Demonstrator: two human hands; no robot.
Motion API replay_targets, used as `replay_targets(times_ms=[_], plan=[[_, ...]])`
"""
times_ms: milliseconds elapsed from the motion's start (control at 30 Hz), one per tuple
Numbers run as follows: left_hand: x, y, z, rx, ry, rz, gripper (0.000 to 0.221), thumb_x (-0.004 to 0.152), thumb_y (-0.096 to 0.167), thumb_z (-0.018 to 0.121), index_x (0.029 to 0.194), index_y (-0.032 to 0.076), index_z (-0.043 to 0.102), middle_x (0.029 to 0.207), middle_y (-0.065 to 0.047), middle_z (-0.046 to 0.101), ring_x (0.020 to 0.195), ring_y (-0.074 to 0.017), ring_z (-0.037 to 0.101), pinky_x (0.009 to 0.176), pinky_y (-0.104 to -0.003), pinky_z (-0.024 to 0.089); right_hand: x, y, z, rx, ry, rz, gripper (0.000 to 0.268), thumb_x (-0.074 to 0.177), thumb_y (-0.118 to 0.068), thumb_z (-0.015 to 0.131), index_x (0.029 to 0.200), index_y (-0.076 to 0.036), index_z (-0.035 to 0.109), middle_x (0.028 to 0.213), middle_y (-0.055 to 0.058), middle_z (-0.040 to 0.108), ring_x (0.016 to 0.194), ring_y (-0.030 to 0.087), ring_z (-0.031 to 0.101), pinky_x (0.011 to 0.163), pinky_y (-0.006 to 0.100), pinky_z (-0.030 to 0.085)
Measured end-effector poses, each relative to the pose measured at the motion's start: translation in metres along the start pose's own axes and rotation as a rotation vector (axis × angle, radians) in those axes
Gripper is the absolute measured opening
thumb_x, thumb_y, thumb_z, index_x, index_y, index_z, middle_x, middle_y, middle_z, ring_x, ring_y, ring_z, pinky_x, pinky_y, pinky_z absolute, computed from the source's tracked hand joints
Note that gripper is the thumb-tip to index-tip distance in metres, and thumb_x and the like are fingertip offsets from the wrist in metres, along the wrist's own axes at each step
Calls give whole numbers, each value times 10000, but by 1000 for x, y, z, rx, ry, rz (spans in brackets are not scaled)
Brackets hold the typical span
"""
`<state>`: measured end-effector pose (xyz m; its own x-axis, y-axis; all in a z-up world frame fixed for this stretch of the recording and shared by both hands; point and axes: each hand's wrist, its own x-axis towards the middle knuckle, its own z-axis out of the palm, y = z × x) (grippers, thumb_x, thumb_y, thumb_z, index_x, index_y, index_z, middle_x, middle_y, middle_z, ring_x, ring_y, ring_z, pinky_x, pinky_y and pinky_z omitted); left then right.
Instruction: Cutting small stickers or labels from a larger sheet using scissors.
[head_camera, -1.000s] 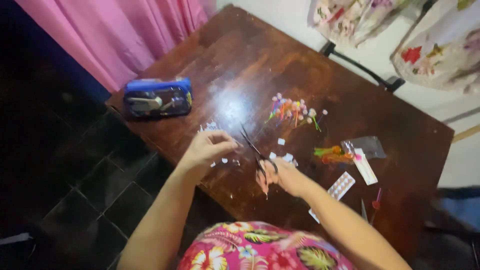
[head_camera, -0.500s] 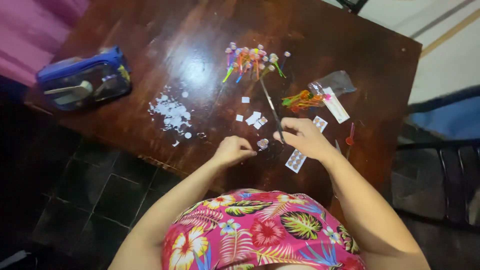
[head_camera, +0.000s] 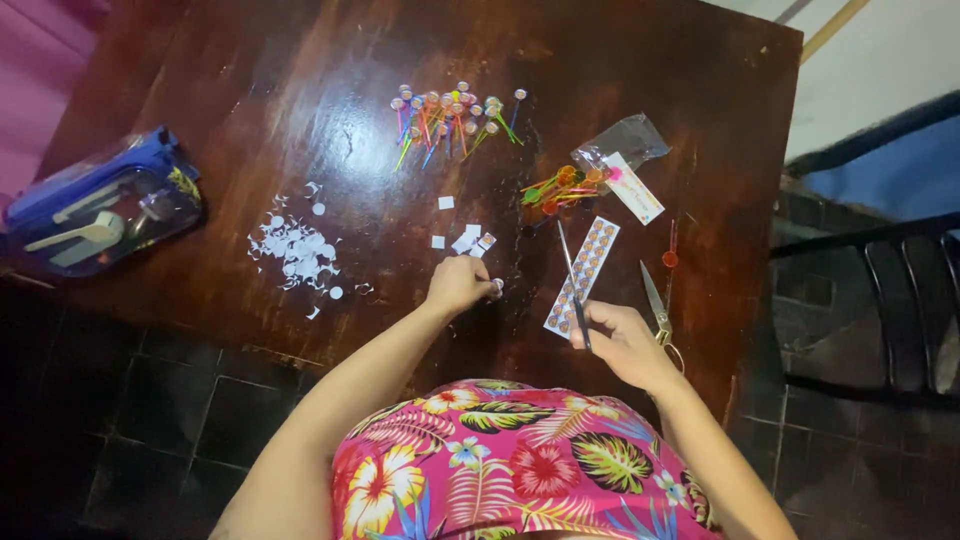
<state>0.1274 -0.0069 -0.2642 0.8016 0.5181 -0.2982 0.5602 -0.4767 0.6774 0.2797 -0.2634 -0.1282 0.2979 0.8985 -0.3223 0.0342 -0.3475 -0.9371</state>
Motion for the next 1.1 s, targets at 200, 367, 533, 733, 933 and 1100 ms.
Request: replay_targets(times_ms=[200, 367, 533, 733, 933, 1100], plan=[[-38, -7, -1, 39, 136, 109, 206, 849, 376, 779, 875, 173, 803, 887, -84, 743, 852, -303, 708, 782, -424, 557, 5, -8, 4, -74, 18, -31, 166, 878, -189, 695, 849, -27, 675, 788, -13, 625, 768, 73, 547, 710, 263, 474], [-92, 3, -18, 501, 112, 706, 494, 931, 380, 698, 1377, 169, 669, 1314, -50, 620, 1158, -245, 575, 947, -411, 467, 13, -28, 6, -133, -3, -61, 189, 875, -207, 702, 848, -22, 674, 766, 0, 626, 748, 79, 543, 686, 273, 471], [-110, -9, -21, 661, 84, 591, 900, 846, 686, 605, 1529, 125, 431, 1567, -86, 365, 1384, -291, 348, 1061, -497, 341, 17, -52, 14, -168, -69, -142, 205, 882, -216, 699, 881, -16, 651, 772, 10, 616, 750, 80, 543, 689, 274, 467], [-134, -64, -55, 644, 291, 431, 808, 829, 621, 632, 1496, 206, 444, 1601, -99, 308, 1471, -338, 286, 1157, -574, 244, 14, -50, 13, -223, -94, -180, 224, 871, -226, 722, 855, -28, 619, 755, 4, 563, 727, 93, 508, 654, 285, 439], [-144, -60, -129, 604, 263, 151, 465, 990, 368, 690, 1418, 281, 530, 1609, -9, 394, 1501, -259, 364, 1197, -502, 333, 7, -48, 21, -100, -124, -142, 226, 888, -242, 706, 854, -35, 622, 775, -8, 569, 734, 80, 507, 657, 279, 446], [-152, -47, -53, 658, 107, 630, 566, 841, 298, 689, 1398, 264, 590, 1550, -55, 416, 1443, -256, 366, 1128, -499, 283, 6, -52, 21, -127, -116, -175, 243, 896, -257, 706, 851, -36, 617, 784, -4, 576, 738, 81, 510, 664, 274, 443]])
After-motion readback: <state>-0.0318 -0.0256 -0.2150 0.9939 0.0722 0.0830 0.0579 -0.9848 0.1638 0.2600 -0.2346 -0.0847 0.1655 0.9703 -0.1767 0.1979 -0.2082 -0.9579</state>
